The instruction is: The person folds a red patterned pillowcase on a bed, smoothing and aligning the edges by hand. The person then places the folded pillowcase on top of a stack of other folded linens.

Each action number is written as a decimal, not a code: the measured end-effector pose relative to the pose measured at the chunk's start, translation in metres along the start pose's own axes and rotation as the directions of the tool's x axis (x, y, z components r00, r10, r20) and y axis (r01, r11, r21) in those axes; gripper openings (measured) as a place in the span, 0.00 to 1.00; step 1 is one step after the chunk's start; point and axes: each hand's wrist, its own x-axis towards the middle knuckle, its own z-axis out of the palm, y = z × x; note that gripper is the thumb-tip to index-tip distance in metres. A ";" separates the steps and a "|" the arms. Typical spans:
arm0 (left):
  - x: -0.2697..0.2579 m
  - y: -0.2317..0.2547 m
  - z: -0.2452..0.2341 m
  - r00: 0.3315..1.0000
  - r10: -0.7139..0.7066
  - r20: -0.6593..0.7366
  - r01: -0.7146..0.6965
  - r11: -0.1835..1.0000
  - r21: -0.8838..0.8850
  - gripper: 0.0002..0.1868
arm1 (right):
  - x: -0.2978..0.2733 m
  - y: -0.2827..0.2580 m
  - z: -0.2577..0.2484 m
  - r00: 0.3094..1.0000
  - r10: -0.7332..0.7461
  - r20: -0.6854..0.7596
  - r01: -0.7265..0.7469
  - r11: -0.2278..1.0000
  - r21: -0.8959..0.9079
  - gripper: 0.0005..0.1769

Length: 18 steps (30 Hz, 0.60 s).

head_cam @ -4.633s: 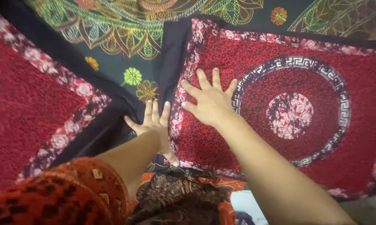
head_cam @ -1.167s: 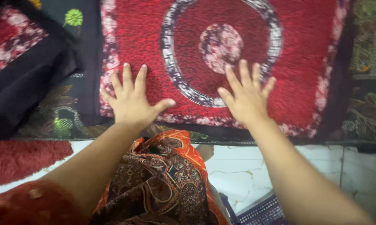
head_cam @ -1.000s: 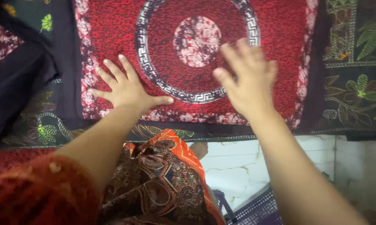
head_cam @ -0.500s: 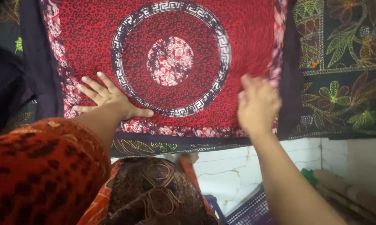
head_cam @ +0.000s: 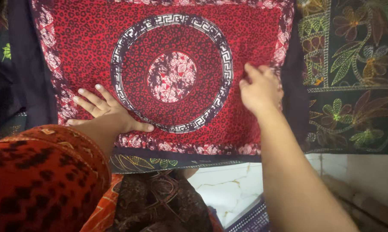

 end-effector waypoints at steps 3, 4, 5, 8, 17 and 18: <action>-0.004 0.000 -0.004 1.000 -0.016 0.015 0.016 1.000 0.004 1.01 | 0.008 -0.004 0.004 0.983 0.186 0.003 -0.183 0.967 0.178 0.23; -0.004 0.001 -0.003 1.000 -0.008 0.027 0.007 1.000 0.022 1.00 | 0.006 -0.006 0.010 0.974 0.218 -0.059 -0.202 0.957 0.210 0.21; -0.003 0.001 -0.004 0.999 -0.009 0.033 0.008 1.000 0.029 0.99 | 0.009 -0.012 0.017 0.984 0.174 0.037 -0.178 0.974 0.142 0.22; -0.001 0.001 -0.008 0.998 -0.028 0.062 0.026 0.999 0.019 0.99 | 0.019 -0.045 0.033 0.981 0.042 0.187 -0.044 0.999 0.008 0.25; -0.013 0.003 -0.020 0.994 -0.033 0.103 0.029 0.999 0.038 1.00 | -0.002 -0.142 -0.016 0.990 -0.052 0.130 0.033 0.989 0.142 0.29; -0.013 0.001 -0.020 0.995 -0.028 0.093 0.026 0.999 0.028 1.00 | 0.000 -0.157 -0.009 0.966 -0.131 0.224 0.113 0.989 0.092 0.32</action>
